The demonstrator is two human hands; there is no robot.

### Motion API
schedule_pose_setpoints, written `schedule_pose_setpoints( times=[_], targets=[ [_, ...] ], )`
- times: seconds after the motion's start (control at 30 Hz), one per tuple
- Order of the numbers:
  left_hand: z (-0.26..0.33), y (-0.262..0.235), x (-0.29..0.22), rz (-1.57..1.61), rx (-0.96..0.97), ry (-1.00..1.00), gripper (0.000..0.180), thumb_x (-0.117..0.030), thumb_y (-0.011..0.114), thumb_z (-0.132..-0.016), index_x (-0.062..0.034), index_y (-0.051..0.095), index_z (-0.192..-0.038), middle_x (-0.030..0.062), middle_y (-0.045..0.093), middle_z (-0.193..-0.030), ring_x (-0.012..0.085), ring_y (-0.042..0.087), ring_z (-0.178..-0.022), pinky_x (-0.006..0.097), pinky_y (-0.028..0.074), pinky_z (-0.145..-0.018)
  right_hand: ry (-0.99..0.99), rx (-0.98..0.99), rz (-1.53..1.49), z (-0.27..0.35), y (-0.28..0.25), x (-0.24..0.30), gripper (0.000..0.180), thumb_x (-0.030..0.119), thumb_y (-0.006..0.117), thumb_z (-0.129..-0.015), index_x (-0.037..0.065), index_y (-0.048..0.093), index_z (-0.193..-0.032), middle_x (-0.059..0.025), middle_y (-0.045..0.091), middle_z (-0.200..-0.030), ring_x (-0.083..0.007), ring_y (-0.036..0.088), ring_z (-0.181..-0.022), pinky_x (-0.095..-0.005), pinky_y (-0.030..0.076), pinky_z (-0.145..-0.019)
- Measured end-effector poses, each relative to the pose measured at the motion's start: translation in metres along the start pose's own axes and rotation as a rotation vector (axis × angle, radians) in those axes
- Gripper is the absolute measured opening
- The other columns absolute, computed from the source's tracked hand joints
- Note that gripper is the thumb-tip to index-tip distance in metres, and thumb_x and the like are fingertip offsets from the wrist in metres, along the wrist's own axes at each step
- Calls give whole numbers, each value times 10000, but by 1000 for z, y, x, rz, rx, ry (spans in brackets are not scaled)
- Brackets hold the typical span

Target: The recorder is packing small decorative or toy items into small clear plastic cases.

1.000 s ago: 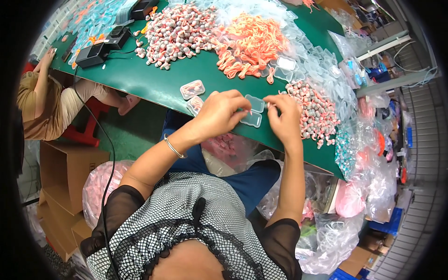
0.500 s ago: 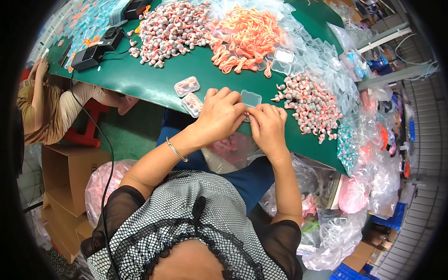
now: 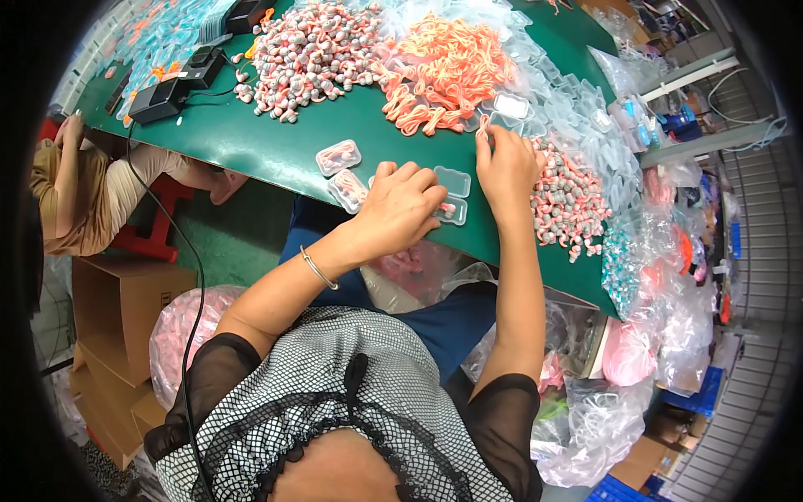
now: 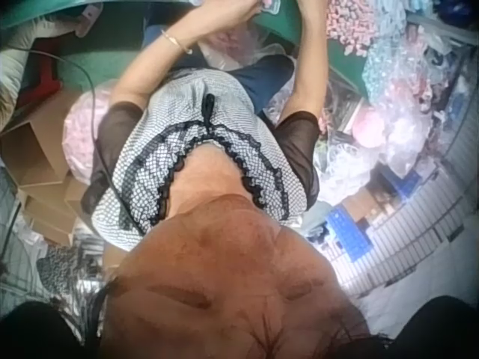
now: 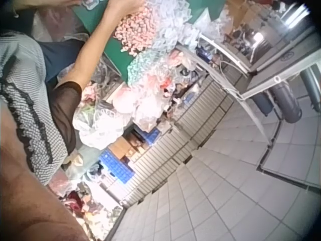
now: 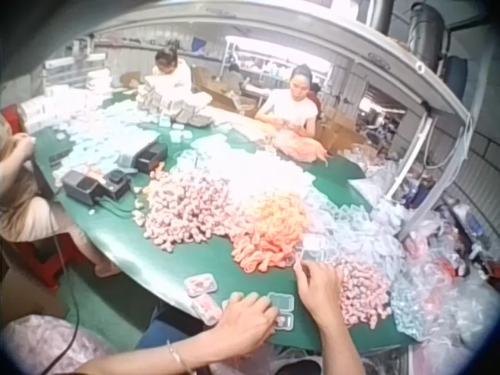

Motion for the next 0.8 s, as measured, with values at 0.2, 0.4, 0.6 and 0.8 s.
schedule_pose_setpoints(
  times=[0.2,0.4,0.6,0.8],
  targets=[
    [-1,5,4,6,100,-45,358,-235,821,-661,-106,655,-950,31,584,-939,228,552,-936,404,362,-809,46,-11,138,-8,15,-18,125,213,672,-869,122,698,-951,-52,715,-883,-278,658,-846,-485,378,-834],
    [-2,2,7,17,117,-70,362,-235,833,-650,-112,654,-939,23,596,-913,219,561,-923,402,362,-811,99,130,-660,35,-25,-2,126,26,686,-793,46,698,-916,-63,676,-804,-194,638,-738,-331,475,-699],
    [-4,1,11,82,100,-145,518,-228,843,-652,-117,610,-1101,30,627,-916,223,583,-928,427,354,-835,-133,248,-545,59,-33,18,155,-51,661,-779,2,684,-923,-74,685,-891,-201,629,-834,-325,487,-774],
    [-3,0,11,121,96,-155,558,-227,845,-658,-140,613,-1157,24,635,-925,229,585,-925,433,352,-841,-263,257,-470,60,-30,34,161,-5,666,-750,75,697,-887,-44,662,-888,-234,600,-866,-368,399,-846]
  ],
)
Point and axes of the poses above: each hand's wrist, its own z-axis away from the middle knuckle, its own y-axis out of the palm, x = y × z, the point moved 8 cm from there along -z, towards the middle knuckle
